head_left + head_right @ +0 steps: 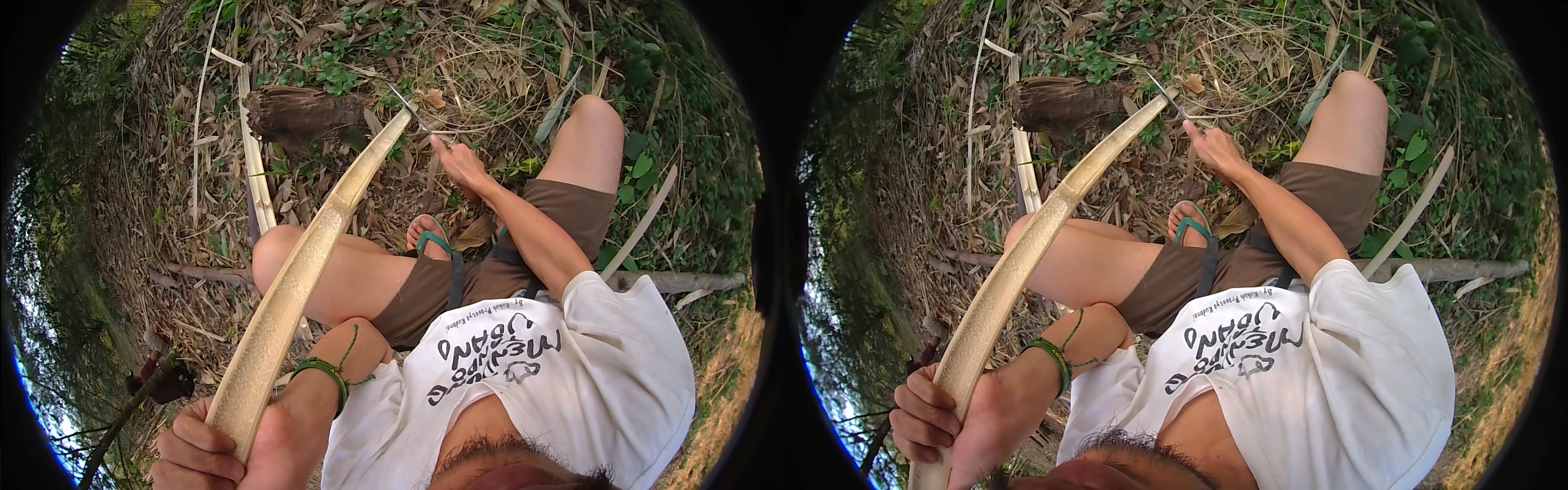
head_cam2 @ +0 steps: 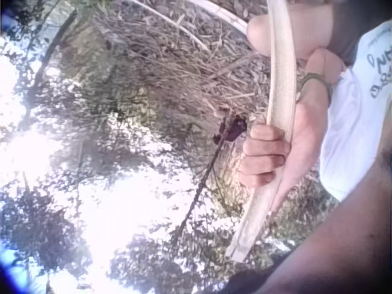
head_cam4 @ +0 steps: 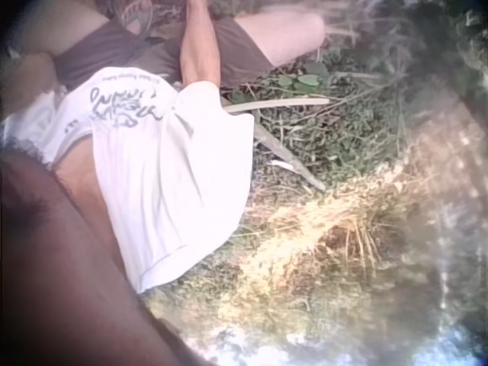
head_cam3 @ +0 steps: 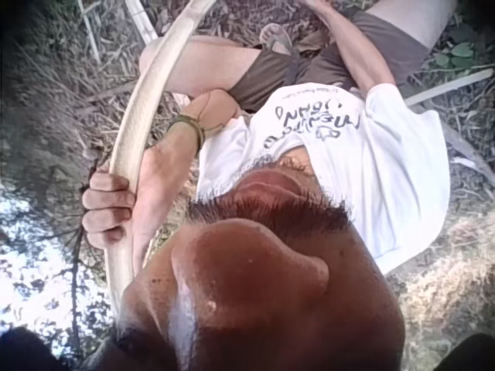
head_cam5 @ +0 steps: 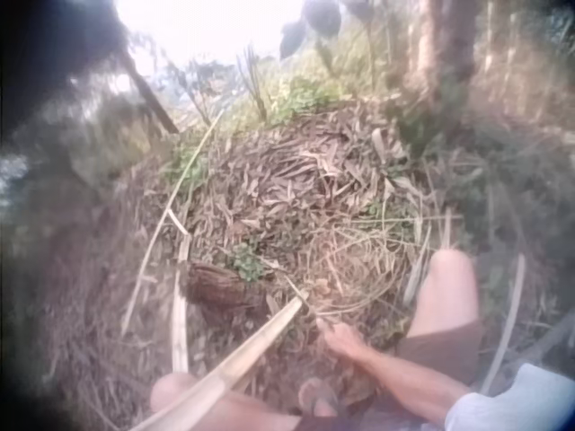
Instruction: The person uses a large blade to shave and strip layers of a long piece of bamboo while sitting on the ground.
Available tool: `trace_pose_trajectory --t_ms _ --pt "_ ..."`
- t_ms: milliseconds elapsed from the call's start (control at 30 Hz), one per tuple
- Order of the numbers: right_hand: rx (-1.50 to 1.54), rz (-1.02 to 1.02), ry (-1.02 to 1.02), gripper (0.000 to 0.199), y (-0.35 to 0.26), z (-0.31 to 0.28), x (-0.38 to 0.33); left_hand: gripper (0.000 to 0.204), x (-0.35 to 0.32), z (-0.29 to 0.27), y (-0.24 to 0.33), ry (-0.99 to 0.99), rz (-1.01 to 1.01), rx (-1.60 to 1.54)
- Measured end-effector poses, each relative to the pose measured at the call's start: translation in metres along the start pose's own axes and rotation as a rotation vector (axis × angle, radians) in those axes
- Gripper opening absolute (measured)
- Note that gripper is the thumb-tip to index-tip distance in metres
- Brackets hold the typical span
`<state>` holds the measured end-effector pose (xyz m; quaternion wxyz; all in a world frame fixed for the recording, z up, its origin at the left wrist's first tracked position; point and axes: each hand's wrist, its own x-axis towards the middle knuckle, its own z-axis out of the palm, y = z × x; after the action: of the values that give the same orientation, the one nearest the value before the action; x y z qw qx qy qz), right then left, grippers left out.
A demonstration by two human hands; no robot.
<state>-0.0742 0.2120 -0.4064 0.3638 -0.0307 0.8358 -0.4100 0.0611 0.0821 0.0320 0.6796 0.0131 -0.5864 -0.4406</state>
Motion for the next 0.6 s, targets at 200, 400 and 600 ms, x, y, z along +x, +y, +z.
trace_pose_trajectory --t_ms 200,400,600 --pt "0.089 -0.296 -0.069 0.083 -0.021 0.000 -0.038 0.060 0.000 -0.003 -0.007 0.031 0.024 0.111" --pt "-0.025 0.149 -0.004 0.084 0.025 0.003 0.025 0.060 0.004 0.001 -0.005 0.125 0.053 0.185" --pt "-0.029 -0.053 0.062 0.084 0.023 0.012 0.008 0.068 0.015 -0.033 -0.007 -0.067 -0.098 -0.104"
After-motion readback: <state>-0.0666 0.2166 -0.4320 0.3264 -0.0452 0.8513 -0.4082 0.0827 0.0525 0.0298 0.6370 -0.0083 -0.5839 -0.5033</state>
